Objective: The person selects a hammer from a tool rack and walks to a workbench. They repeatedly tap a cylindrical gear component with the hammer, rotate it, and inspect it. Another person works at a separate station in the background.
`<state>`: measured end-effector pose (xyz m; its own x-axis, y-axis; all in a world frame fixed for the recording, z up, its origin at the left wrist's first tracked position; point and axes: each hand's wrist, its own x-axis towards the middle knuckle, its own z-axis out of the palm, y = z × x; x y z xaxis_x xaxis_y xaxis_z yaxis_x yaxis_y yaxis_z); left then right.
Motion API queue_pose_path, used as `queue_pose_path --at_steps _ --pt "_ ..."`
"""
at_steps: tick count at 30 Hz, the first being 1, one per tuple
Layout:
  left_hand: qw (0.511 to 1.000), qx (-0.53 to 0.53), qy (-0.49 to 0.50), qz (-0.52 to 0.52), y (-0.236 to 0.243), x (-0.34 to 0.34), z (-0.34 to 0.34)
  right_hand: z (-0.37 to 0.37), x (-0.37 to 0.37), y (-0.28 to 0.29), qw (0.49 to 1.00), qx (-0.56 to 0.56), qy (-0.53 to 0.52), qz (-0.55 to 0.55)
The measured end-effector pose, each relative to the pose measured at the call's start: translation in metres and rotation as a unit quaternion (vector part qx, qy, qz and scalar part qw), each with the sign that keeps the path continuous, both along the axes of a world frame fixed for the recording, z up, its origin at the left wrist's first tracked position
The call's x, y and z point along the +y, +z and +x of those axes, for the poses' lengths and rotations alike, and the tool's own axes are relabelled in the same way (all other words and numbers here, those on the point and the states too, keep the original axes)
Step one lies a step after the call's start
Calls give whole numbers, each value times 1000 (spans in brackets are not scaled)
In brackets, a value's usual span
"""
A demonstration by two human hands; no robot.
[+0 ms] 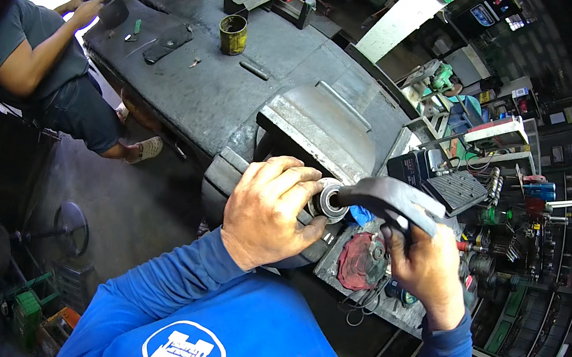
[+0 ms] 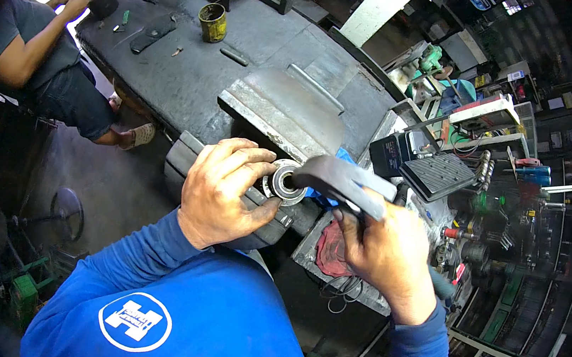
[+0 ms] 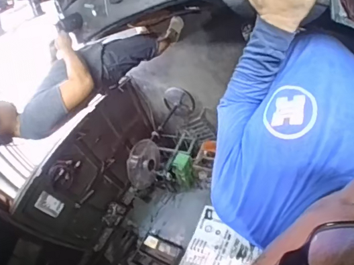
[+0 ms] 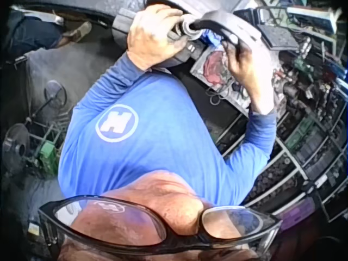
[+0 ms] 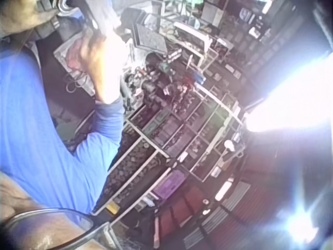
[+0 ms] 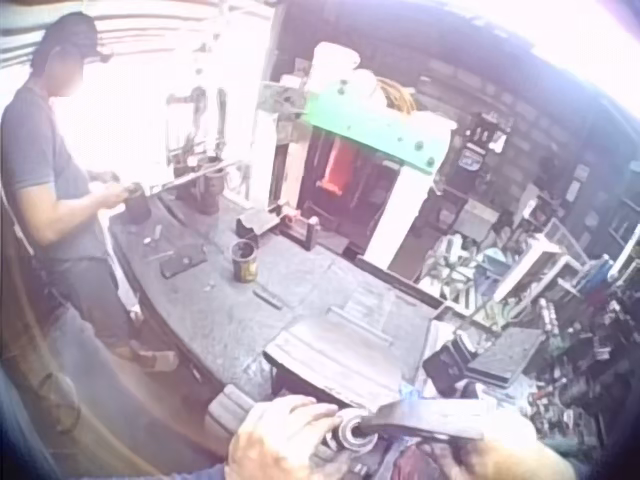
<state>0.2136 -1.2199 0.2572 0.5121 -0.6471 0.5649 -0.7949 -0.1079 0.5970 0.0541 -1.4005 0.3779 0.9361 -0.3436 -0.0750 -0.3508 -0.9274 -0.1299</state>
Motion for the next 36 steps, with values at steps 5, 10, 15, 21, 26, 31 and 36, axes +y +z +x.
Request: queue_pose_path --at_steps 5,10,15,21,26,31,36 --pt "1000 2 4 0 1 0 -1 6 2 -8 992 -102 50 62" --pt "1000 4 4 -5 2 0 1 -6 9 -4 991 -83 96 30" --pt "1000 7 4 3 1 0 0 -17 4 -1 995 -87 53 -1" --pt "1000 -8 4 2 1 -1 -1 -14 -4 -10 996 -80 27 -26" --pt "1000 -3 6 -6 2 -1 -1 1 -5 -13 995 -91 40 11" --pt "1000 -4 8 -10 3 -1 -2 7 0 -13 996 -47 74 4" --pt "1000 -11 12 -1 3 0 -2 -13 -2 -12 977 -168 123 45"
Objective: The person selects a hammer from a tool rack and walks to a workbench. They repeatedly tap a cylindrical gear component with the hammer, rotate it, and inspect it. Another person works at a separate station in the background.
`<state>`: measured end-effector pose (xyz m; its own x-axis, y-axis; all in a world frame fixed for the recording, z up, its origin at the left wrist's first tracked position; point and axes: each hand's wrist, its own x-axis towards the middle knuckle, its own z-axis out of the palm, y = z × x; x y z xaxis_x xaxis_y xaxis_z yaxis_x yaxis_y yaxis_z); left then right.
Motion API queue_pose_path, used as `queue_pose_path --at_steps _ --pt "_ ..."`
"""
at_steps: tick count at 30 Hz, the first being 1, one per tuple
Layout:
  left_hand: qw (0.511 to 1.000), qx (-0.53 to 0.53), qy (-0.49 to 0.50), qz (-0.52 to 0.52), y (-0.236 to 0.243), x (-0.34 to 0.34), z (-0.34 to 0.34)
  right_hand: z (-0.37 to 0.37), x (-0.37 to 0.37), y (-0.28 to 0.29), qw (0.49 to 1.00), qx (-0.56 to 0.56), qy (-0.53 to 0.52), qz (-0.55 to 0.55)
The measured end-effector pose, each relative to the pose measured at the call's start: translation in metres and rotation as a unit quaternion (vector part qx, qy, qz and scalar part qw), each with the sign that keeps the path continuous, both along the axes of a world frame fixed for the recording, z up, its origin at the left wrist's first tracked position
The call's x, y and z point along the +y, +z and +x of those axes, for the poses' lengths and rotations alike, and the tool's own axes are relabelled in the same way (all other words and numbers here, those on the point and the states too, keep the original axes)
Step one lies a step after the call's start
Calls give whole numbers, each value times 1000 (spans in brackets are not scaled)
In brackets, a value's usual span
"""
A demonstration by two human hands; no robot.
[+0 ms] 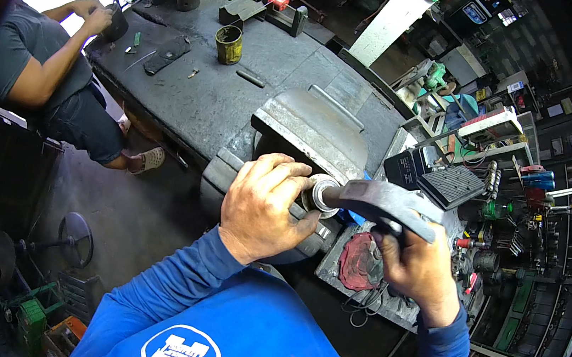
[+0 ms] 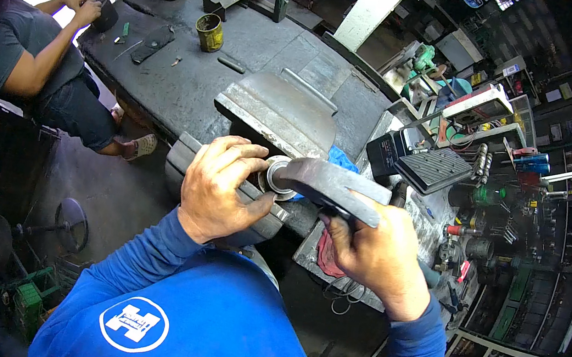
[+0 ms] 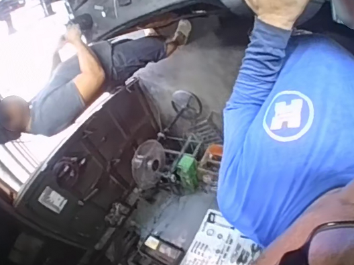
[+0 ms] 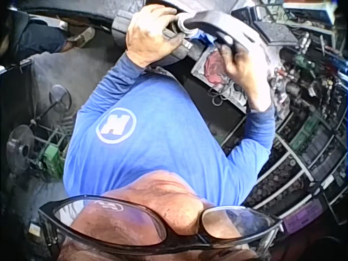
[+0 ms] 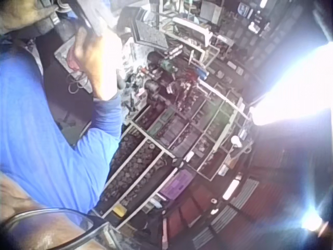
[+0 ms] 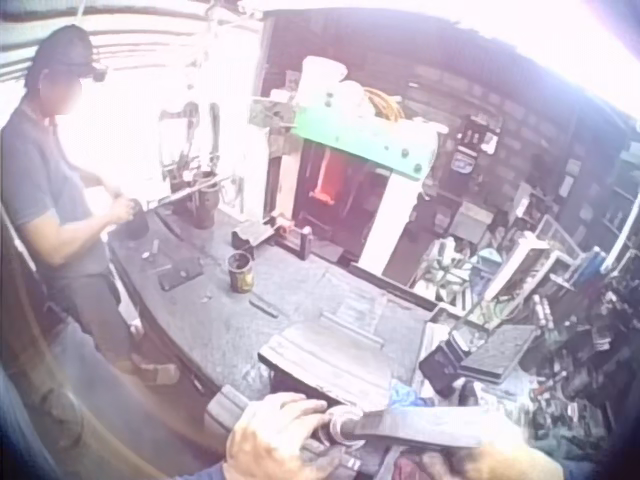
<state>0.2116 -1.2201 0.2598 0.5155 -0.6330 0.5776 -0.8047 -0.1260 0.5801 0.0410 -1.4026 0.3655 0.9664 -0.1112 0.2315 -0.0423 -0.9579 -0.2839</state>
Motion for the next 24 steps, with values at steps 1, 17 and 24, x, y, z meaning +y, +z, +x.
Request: queue_pose_path --at_steps 1,17,24 --pt "1000 0 2 -1 0 0 0 -5 0 0 996 84 -26 -16" --pt "999 -46 14 -8 -3 -4 -5 21 -23 0 987 101 -94 -80" --pt "998 -54 26 -8 -3 -1 -8 17 -16 5 991 107 -74 -38"
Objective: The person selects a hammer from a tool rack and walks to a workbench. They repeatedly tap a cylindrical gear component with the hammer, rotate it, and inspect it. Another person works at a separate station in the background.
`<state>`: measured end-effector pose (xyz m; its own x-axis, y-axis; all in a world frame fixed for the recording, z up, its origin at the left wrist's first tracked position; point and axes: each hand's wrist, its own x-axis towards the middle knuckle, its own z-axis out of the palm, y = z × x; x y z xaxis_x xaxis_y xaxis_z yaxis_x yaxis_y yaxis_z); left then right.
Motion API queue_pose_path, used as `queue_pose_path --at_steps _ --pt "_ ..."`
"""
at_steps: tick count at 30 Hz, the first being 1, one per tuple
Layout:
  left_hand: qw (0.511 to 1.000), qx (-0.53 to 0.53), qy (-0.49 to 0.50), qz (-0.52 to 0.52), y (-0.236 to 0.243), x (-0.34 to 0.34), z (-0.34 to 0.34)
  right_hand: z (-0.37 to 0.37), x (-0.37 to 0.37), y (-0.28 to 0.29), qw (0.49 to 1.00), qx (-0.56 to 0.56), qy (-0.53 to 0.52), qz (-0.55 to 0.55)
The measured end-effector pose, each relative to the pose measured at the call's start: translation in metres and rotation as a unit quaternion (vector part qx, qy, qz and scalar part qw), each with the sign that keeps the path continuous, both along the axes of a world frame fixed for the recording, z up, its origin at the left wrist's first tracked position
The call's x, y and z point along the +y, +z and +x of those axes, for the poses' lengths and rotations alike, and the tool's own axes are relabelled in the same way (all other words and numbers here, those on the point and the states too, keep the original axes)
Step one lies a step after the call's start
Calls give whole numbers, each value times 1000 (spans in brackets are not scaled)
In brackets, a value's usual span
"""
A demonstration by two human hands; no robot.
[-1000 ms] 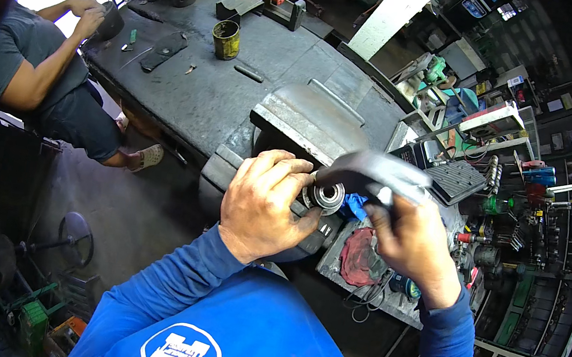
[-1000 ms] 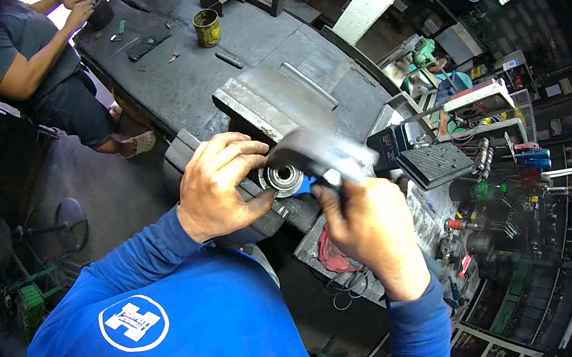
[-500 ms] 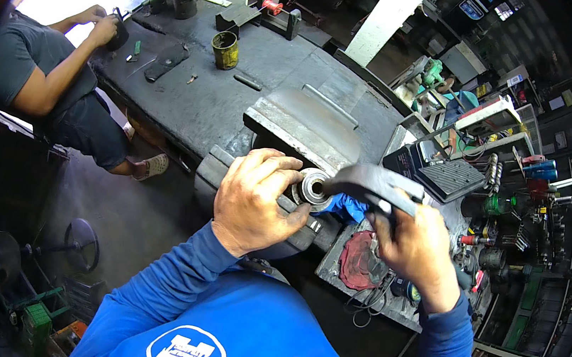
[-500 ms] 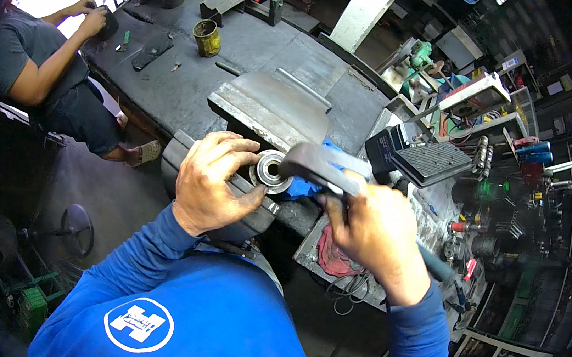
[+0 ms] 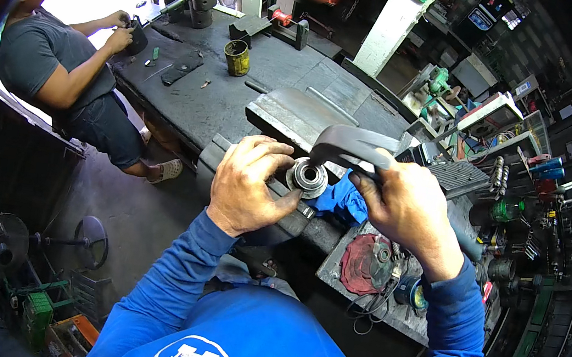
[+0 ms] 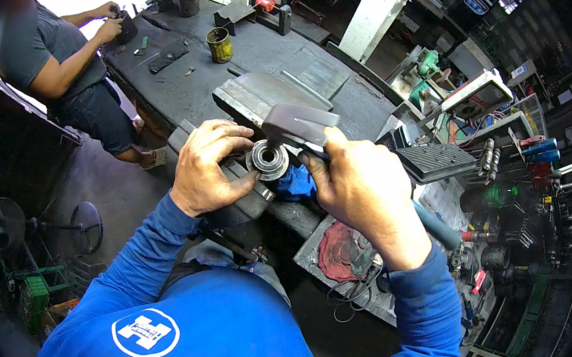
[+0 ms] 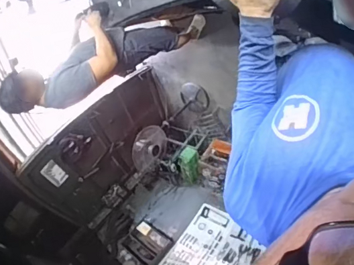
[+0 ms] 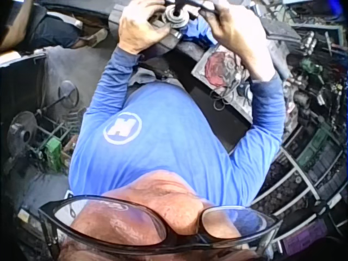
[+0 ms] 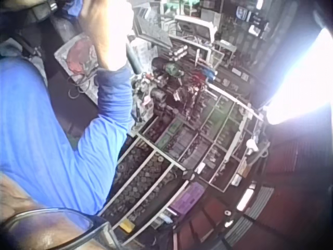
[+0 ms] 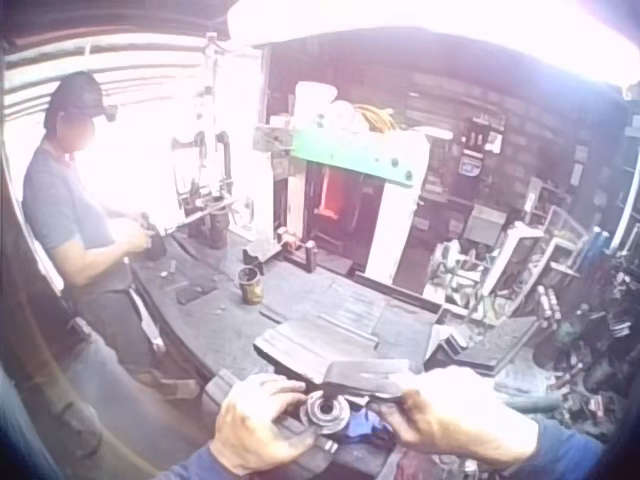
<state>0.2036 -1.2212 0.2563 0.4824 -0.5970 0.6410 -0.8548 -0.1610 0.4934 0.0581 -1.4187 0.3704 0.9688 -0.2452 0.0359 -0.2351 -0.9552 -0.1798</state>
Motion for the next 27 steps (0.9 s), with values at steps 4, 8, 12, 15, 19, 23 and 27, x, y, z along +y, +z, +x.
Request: queue_pose_path --at_steps 4,8,12,15,19,23,27 --pt "1000 7 -5 2 1 2 -2 -28 17 -12 997 -51 58 -4" --pt "1000 17 -6 -14 1 3 2 -66 24 -32 992 -115 -40 29" --pt "998 14 -9 -52 -8 7 3 -120 48 -77 957 -232 -116 129" --pt "997 -3 -26 -71 -12 9 3 -157 72 -133 907 -51 -351 226" --pt "992 -25 -84 -91 -6 17 4 -167 75 -196 899 -110 -378 191" --pt "987 -59 -90 -122 -5 41 -35 -147 38 -221 915 -179 -320 168" --pt "978 32 -206 27 -47 59 -116 -105 -12 -244 924 -250 -255 140"
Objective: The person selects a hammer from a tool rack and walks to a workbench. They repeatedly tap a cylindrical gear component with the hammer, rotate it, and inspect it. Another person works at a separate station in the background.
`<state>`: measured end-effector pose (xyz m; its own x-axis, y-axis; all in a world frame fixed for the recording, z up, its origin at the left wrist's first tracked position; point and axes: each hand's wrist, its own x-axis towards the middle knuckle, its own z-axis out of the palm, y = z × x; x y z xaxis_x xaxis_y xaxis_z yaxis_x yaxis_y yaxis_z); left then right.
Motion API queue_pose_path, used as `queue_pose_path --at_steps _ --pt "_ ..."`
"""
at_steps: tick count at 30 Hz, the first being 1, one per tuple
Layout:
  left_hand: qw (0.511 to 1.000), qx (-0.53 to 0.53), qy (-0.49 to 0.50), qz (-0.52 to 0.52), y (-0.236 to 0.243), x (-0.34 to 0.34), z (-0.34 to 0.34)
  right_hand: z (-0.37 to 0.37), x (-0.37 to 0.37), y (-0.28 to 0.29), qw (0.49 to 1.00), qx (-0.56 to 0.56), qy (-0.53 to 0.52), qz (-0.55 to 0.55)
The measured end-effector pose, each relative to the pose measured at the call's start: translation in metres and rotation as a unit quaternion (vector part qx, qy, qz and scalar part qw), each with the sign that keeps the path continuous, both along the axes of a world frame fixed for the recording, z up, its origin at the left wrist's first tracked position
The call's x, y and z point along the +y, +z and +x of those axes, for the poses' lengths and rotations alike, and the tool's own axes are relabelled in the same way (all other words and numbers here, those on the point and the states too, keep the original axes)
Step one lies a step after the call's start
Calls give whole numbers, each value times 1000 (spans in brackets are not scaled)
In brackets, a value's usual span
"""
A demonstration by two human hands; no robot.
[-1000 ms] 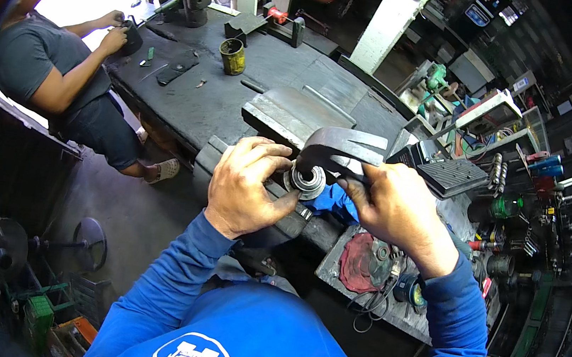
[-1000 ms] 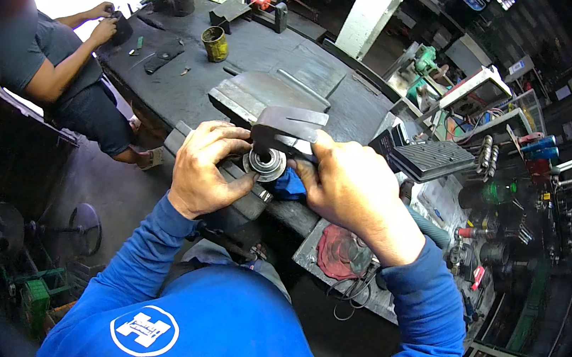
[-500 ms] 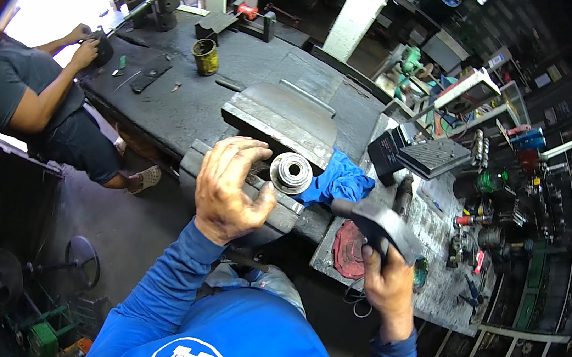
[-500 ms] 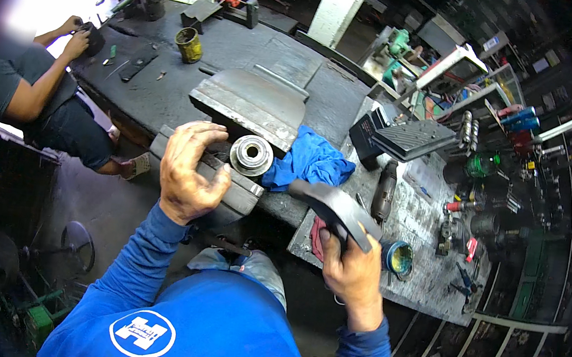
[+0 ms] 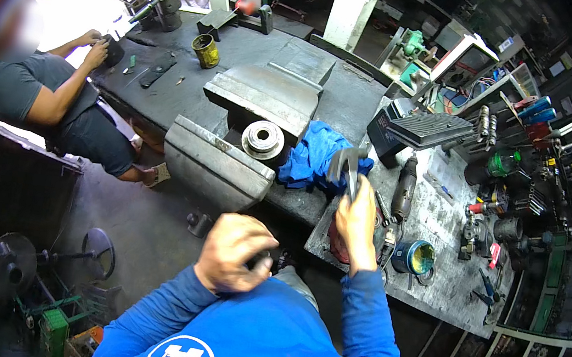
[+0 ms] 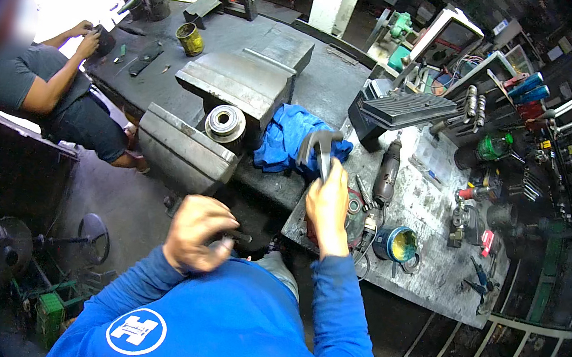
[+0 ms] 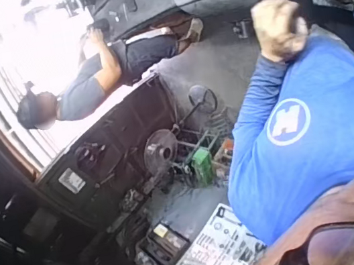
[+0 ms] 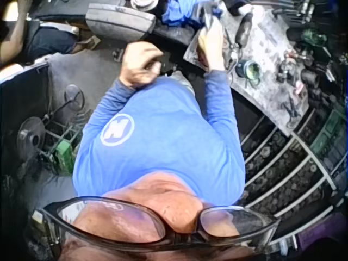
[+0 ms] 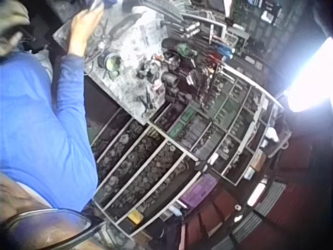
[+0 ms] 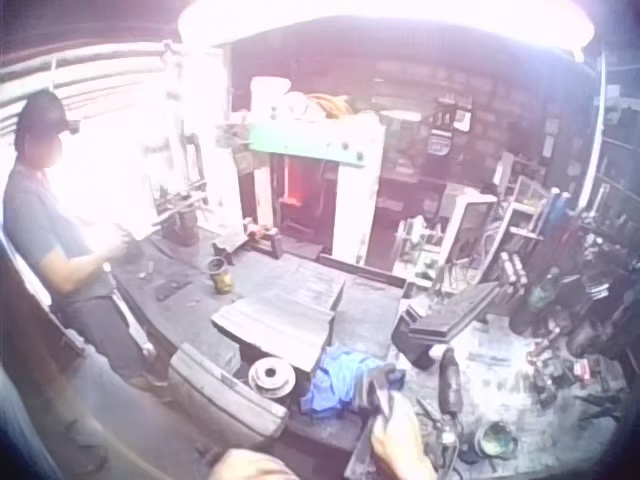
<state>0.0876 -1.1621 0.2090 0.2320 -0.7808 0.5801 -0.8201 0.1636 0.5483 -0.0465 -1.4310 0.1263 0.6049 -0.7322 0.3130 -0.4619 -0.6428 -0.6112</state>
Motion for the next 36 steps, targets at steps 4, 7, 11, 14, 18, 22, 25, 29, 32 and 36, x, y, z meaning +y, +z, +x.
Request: queue_pose_path --at_steps 4,7,11,14,18,22,25,29,32,36 --pt "933 -5 -51 357 -72 -7 -25 39 -36 -25 987 159 -28 -9" --pt "877 -119 13 465 -121 -8 -33 43 -39 -26 968 246 -1 -57" --pt "779 -247 15 577 -177 4 -53 42 -15 7 992 -43 115 -12" --pt "761 -254 27 596 -211 4 -66 50 22 38 913 -186 274 238" --pt "720 -197 60 663 -248 -21 -69 86 47 47 780 -116 243 565" --pt "700 -97 93 702 -277 -42 -50 118 42 23 576 -213 269 742" --pt "699 -124 52 702 -262 -47 -55 129 39 14 533 -224 311 755" --pt "737 -113 0 666 -150 -63 -95 130 36 19 552 -241 319 731" --pt "821 -36 -104 561 -27 -54 -88 128 33 23 501 -250 381 736" --pt "937 196 -132 258 75 15 18 133 38 23 542 -268 385 697"
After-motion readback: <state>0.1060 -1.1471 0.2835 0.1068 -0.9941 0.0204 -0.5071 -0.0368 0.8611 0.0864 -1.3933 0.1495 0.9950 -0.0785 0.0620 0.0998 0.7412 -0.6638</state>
